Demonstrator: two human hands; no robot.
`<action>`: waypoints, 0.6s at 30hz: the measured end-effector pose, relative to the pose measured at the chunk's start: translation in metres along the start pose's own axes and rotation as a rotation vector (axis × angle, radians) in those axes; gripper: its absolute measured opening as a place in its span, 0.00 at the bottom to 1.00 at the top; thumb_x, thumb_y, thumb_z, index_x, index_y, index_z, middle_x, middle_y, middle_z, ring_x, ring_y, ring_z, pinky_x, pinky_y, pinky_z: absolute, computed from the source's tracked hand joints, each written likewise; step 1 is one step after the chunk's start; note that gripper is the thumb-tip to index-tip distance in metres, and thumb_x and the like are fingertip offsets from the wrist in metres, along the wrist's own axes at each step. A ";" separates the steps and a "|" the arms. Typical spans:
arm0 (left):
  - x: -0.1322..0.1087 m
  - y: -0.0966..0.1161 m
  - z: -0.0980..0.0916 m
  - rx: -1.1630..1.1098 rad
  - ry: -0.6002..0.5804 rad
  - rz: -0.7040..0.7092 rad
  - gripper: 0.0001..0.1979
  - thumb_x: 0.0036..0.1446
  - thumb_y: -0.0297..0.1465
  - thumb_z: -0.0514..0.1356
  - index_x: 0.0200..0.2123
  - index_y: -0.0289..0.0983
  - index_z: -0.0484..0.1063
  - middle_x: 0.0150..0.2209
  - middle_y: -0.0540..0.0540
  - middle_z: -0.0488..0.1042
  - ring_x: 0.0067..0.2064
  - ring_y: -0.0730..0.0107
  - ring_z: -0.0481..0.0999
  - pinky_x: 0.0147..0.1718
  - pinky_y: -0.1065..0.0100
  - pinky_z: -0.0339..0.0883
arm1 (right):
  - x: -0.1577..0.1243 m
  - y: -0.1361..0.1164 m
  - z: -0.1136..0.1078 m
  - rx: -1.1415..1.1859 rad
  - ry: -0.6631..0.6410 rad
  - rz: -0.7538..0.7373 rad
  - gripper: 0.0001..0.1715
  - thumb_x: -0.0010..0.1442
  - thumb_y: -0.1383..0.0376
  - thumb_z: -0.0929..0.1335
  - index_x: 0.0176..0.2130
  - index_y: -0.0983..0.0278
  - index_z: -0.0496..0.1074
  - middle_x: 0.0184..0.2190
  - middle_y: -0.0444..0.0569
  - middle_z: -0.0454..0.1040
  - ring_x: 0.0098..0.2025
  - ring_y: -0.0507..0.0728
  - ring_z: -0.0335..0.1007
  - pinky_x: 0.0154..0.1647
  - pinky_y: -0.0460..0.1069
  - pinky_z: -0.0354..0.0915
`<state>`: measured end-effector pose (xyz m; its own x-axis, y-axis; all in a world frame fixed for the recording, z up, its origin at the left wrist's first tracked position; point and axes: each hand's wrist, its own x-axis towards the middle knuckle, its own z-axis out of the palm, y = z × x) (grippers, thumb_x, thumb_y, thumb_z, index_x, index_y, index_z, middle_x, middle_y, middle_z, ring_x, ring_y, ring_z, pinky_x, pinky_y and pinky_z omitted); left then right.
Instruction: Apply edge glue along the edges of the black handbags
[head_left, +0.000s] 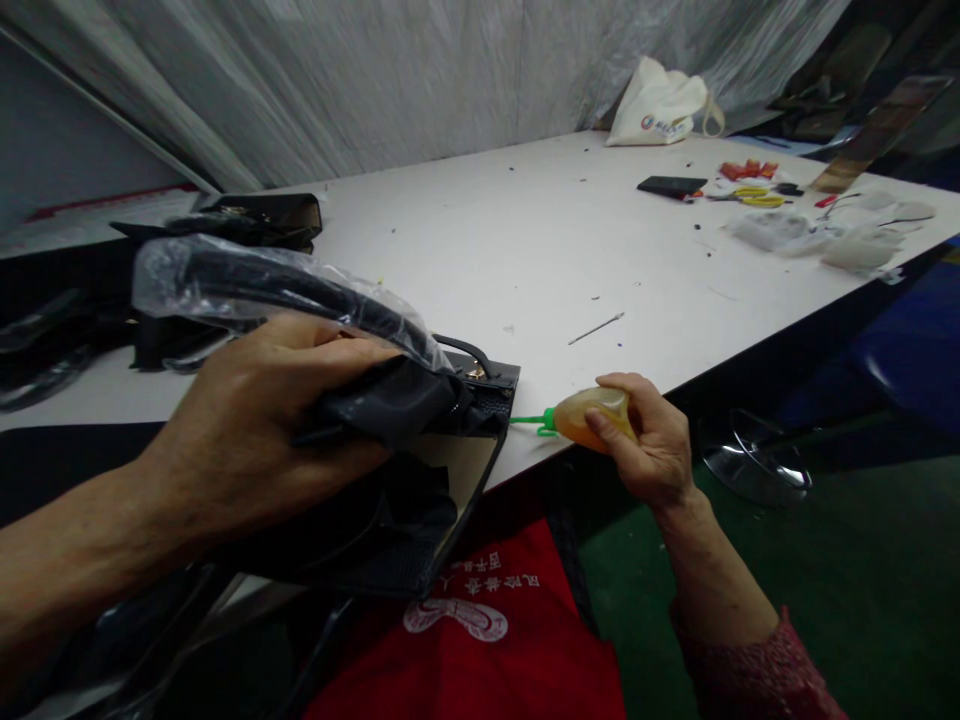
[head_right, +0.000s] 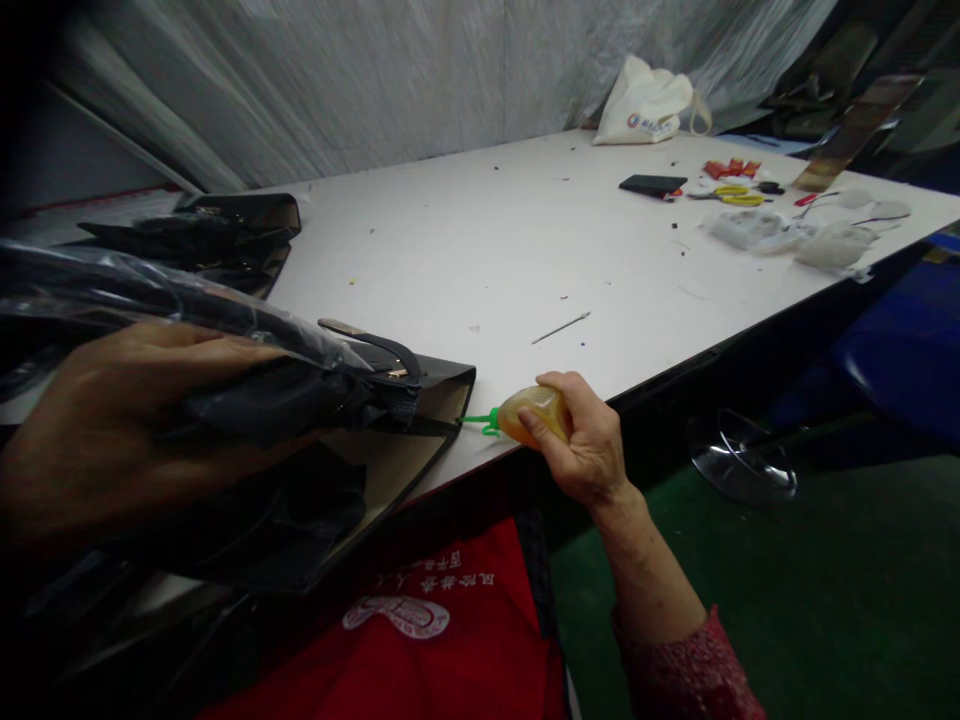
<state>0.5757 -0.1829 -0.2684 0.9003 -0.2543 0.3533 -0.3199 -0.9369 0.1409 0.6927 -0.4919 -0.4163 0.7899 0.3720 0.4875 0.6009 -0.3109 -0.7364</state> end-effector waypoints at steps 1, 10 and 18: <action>0.000 0.000 0.000 -0.001 -0.002 0.000 0.08 0.54 0.36 0.62 0.39 0.47 0.75 0.31 0.54 0.76 0.30 0.68 0.73 0.28 0.65 0.62 | 0.000 -0.002 0.000 -0.019 0.035 -0.002 0.17 0.63 0.57 0.72 0.50 0.58 0.73 0.41 0.47 0.76 0.35 0.56 0.72 0.37 0.52 0.70; 0.000 0.001 0.000 0.017 0.003 -0.015 0.10 0.56 0.38 0.62 0.42 0.48 0.76 0.35 0.53 0.77 0.34 0.68 0.75 0.28 0.66 0.63 | 0.000 -0.005 0.004 -0.049 -0.020 0.030 0.18 0.63 0.55 0.72 0.50 0.58 0.73 0.40 0.47 0.77 0.35 0.57 0.73 0.39 0.53 0.71; 0.003 0.002 -0.002 -0.009 0.000 0.009 0.06 0.56 0.37 0.61 0.37 0.46 0.75 0.28 0.55 0.75 0.27 0.71 0.72 0.25 0.68 0.61 | -0.002 -0.016 0.002 0.073 -0.020 0.069 0.16 0.64 0.55 0.71 0.49 0.57 0.74 0.33 0.43 0.74 0.28 0.53 0.68 0.29 0.50 0.66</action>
<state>0.5770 -0.1848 -0.2651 0.8975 -0.2626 0.3543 -0.3305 -0.9324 0.1460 0.6815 -0.4859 -0.4058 0.8259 0.3694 0.4260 0.5345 -0.2722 -0.8001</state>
